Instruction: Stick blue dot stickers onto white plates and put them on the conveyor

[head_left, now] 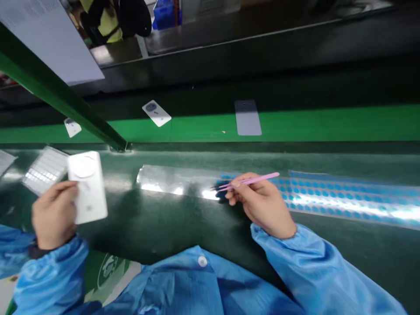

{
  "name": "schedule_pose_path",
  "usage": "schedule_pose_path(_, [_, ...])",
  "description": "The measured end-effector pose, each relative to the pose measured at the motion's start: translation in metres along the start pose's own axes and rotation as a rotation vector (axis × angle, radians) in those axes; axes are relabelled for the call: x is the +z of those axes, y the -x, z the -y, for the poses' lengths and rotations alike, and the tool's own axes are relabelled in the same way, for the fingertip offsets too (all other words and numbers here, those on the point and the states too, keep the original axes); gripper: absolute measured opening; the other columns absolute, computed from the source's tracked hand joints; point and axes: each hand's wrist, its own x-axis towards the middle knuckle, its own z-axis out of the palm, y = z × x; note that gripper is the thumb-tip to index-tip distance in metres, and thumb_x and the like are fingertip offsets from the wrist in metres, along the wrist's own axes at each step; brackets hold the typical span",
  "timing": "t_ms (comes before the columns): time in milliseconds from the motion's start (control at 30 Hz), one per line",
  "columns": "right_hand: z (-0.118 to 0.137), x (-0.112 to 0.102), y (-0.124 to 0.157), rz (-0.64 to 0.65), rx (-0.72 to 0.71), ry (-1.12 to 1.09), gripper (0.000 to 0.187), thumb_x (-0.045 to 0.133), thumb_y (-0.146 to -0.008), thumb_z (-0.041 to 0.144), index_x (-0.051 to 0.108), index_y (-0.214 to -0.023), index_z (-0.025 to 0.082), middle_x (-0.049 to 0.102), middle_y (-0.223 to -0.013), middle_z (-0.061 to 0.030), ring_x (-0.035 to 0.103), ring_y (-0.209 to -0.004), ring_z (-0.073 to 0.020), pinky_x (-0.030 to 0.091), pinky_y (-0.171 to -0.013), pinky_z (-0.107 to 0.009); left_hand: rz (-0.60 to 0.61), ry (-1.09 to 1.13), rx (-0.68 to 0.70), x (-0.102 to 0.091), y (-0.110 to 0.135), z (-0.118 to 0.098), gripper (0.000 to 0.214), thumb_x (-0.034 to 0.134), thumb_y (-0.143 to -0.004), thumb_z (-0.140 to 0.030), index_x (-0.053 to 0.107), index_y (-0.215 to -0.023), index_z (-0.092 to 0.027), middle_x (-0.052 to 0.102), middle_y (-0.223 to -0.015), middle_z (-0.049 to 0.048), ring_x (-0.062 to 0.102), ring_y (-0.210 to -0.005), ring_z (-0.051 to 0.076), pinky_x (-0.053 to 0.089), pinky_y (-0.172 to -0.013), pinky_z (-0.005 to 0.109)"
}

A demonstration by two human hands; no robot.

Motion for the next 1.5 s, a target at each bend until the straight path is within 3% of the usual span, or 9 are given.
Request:
schedule_pose_path(100, [0.007,-0.005,-0.001,0.005,-0.065,0.261,0.039,0.078,-0.065,0.054,0.063,-0.071,0.019,0.068,-0.059,-0.0037,0.062,-0.050,-0.0156,0.051,-0.049,-0.028,0.358,0.250,-0.070,0.034,0.059,-0.012,0.015,0.064,-0.067,-0.035,0.069,-0.076,-0.024,0.068,-0.066,-0.0060,0.060,-0.057,0.014,0.046,-0.049,0.023])
schedule_pose_path(233, [0.014,-0.009,-0.007,0.059,-0.070,0.440,0.044,0.077,-0.063,0.059,0.062,-0.070,0.018,0.068,-0.059,-0.0042,0.063,-0.052,-0.0161,0.053,-0.052,-0.029,0.727,0.436,0.115,0.090,0.100,-0.051,0.015,0.060,-0.074,-0.033,0.065,-0.080,-0.020,0.069,-0.069,-0.0018,0.064,-0.061,0.013,0.049,-0.054,0.022])
schedule_pose_path(400, [0.011,-0.015,-0.015,0.127,-0.008,0.360,0.050,0.078,-0.057,0.062,0.059,-0.069,0.017,0.067,-0.057,-0.0046,0.063,-0.051,-0.0149,0.053,-0.051,-0.028,0.825,0.229,0.377,0.123,0.109,-0.074,0.007,0.060,-0.077,-0.023,0.062,-0.083,-0.021,0.065,-0.064,-0.0048,0.062,-0.058,0.011,0.046,-0.058,0.021])
schedule_pose_path(667, [0.001,-0.015,-0.035,0.042,-0.009,0.240,0.032,0.081,-0.066,0.040,0.059,-0.071,0.017,0.067,-0.058,-0.0031,0.063,-0.050,-0.0134,0.052,-0.048,-0.023,1.020,-0.157,0.612,0.128,0.101,-0.077,0.023,0.068,-0.077,-0.031,0.062,-0.098,-0.025,0.066,-0.062,-0.0075,0.063,-0.060,0.015,0.039,-0.054,0.023])
schedule_pose_path(767, [0.002,-0.013,-0.041,0.021,0.043,0.214,0.021,0.079,-0.071,0.024,0.059,-0.069,0.017,0.066,-0.056,-0.0028,0.063,-0.049,-0.0129,0.052,-0.046,-0.021,1.013,-0.222,0.655,0.131,0.099,-0.080,0.027,0.071,-0.077,-0.036,0.063,-0.099,-0.024,0.065,-0.065,-0.0051,0.062,-0.063,0.017,0.041,-0.057,0.025])
schedule_pose_path(867, [0.006,-0.011,-0.043,0.024,0.108,0.215,0.016,0.073,-0.076,0.012,0.060,-0.067,0.016,0.066,-0.055,-0.0031,0.063,-0.048,-0.0119,0.052,-0.045,-0.019,0.871,-0.182,0.787,0.139,0.095,-0.079,0.031,0.076,-0.075,-0.040,0.065,-0.097,-0.021,0.069,-0.086,0.0024,0.062,-0.083,0.021,0.047,-0.074,0.031])
schedule_pose_path(1067, [0.014,-0.008,-0.044,0.006,0.199,0.206,0.022,0.062,-0.082,0.002,0.061,-0.063,0.014,0.065,-0.051,-0.0033,0.061,-0.044,-0.0099,0.052,-0.044,-0.017,0.802,-0.024,0.942,0.154,0.091,-0.069,0.038,0.082,-0.069,-0.040,0.067,-0.099,-0.021,0.066,-0.113,0.0051,0.051,-0.107,0.026,0.043,-0.091,0.041])
schedule_pose_path(1333, [0.019,-0.003,-0.043,-0.022,0.244,0.235,0.025,0.062,-0.083,0.003,0.062,-0.060,0.012,0.064,-0.051,-0.0047,0.060,-0.043,-0.0093,0.051,-0.043,-0.016,0.802,-0.025,0.967,0.153,0.097,-0.068,0.035,0.078,-0.074,-0.044,0.070,-0.101,-0.024,0.066,-0.117,0.0038,0.049,-0.110,0.027,0.040,-0.085,0.043])
schedule_pose_path(1500, [0.013,-0.008,-0.044,-0.038,0.201,0.198,0.025,0.078,-0.075,0.024,0.061,-0.059,0.016,0.063,-0.050,-0.0021,0.060,-0.044,-0.0103,0.052,-0.043,-0.018,0.802,-0.023,0.971,0.154,0.099,-0.068,0.036,0.077,-0.075,-0.043,0.070,-0.104,-0.024,0.066,-0.119,0.0045,0.048,-0.111,0.028,0.038,-0.085,0.044])
